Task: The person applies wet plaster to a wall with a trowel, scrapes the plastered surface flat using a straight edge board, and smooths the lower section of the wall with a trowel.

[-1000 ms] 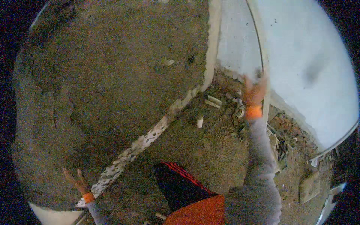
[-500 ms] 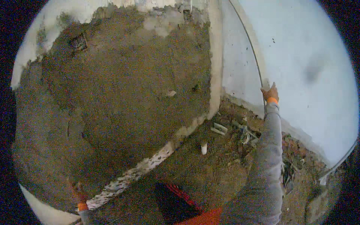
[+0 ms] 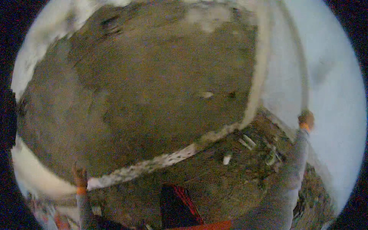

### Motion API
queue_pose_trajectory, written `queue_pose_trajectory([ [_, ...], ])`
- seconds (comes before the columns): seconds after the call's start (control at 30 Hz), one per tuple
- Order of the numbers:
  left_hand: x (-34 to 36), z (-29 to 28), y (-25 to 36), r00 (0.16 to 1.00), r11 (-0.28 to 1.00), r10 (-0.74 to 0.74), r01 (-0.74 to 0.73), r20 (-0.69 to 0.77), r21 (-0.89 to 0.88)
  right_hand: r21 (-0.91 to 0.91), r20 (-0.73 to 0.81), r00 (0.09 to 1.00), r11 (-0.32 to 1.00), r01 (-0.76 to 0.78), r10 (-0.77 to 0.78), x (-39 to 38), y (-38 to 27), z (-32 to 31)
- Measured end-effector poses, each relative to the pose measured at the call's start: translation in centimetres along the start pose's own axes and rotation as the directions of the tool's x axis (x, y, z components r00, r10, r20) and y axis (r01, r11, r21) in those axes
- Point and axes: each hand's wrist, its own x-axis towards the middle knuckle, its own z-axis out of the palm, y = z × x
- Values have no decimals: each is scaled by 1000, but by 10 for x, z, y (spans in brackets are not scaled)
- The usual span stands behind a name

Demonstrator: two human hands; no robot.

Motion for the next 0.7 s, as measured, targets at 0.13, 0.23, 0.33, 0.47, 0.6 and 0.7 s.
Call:
queue_pose_trajectory([
  [0.13,-15,4,17,1000,946,1,1,-8,324,172,-104,989,978,117,-100,-34,17,11],
  [0.23,-33,3,29,999,981,21,-25,25,190,374,-274,960,914,156,-52,-54,-3,8],
  [0.33,-47,9,34,994,914,109,-105,11,391,557,-205,975,810,185,-82,-70,-49,-16],
  [0.47,-62,32,36,992,984,-22,0,122,180,763,-261,904,502,408,-338,-87,-126,-68],
  [0.6,-74,48,41,962,950,211,-243,171,195,-152,-723,325,600,785,-610,-131,-240,-141],
  [0.7,-84,50,52,928,983,-83,136,363,-125,680,-472,734,328,656,-488,-200,-334,-197],
])
